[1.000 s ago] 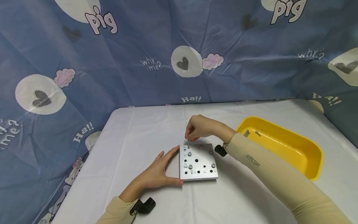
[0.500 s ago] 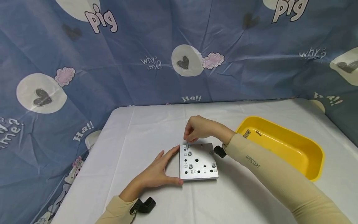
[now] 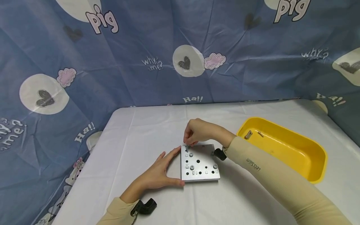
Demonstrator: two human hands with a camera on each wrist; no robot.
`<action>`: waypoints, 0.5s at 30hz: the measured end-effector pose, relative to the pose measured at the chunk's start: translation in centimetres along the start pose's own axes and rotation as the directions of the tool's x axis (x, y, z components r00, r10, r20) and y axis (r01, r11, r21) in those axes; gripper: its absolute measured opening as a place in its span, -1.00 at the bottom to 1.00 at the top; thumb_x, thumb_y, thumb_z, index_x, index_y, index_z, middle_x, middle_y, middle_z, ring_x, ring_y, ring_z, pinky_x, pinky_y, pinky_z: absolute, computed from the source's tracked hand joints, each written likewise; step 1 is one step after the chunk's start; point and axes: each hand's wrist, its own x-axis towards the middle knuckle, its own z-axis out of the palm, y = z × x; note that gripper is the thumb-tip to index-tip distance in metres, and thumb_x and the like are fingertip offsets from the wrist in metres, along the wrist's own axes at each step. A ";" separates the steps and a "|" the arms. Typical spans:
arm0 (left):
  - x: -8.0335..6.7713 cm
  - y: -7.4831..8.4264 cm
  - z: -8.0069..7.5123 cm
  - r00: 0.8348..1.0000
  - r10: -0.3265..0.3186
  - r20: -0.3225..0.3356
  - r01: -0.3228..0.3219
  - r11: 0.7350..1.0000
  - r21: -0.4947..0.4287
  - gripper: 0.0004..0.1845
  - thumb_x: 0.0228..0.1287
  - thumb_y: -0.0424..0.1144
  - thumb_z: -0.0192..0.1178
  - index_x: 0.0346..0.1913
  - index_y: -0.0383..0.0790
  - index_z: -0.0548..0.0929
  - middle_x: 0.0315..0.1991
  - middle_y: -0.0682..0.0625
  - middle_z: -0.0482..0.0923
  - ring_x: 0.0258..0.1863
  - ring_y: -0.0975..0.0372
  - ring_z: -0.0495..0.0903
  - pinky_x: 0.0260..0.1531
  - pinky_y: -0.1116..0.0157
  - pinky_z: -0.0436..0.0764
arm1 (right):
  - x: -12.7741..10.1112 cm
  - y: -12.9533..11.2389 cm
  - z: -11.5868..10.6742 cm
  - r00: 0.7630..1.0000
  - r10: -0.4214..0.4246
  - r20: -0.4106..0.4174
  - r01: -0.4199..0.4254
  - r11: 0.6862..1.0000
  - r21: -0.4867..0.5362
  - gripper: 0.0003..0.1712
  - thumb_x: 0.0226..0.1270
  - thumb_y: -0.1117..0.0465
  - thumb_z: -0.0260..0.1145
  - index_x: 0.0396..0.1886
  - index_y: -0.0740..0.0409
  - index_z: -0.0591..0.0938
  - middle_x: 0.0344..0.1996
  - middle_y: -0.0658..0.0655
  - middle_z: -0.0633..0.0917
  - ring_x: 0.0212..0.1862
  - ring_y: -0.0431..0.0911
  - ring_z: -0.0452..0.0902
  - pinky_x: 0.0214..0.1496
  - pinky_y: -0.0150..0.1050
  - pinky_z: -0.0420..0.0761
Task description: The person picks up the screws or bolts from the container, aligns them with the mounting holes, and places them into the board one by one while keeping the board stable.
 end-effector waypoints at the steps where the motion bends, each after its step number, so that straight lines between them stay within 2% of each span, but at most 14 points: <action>1: 0.0 0.0 0.0 1.000 0.002 0.001 -0.002 1.000 0.001 0.36 -0.01 0.21 0.69 0.77 0.05 0.05 0.74 0.01 0.14 0.75 -0.01 0.06 0.78 -0.19 -0.25 | 0.0 0.0 0.0 1.000 0.001 -0.003 -0.001 1.000 0.000 -0.93 0.41 0.35 0.50 -0.32 0.18 0.85 -0.44 0.04 0.85 -0.40 -0.22 0.76 -0.17 -0.28 0.86; 15: 0.1 -0.2 0.0 1.000 0.008 0.004 -0.008 1.000 0.001 0.36 0.00 0.21 0.69 0.77 0.03 0.05 0.74 0.02 0.14 0.75 0.01 0.10 0.78 -0.17 -0.25 | 0.3 -0.1 0.1 1.000 0.021 -0.015 -0.020 0.999 0.038 -0.91 0.39 0.35 0.51 -0.35 0.17 0.83 -0.43 0.04 0.84 -0.38 -0.23 0.76 -0.16 -0.28 0.87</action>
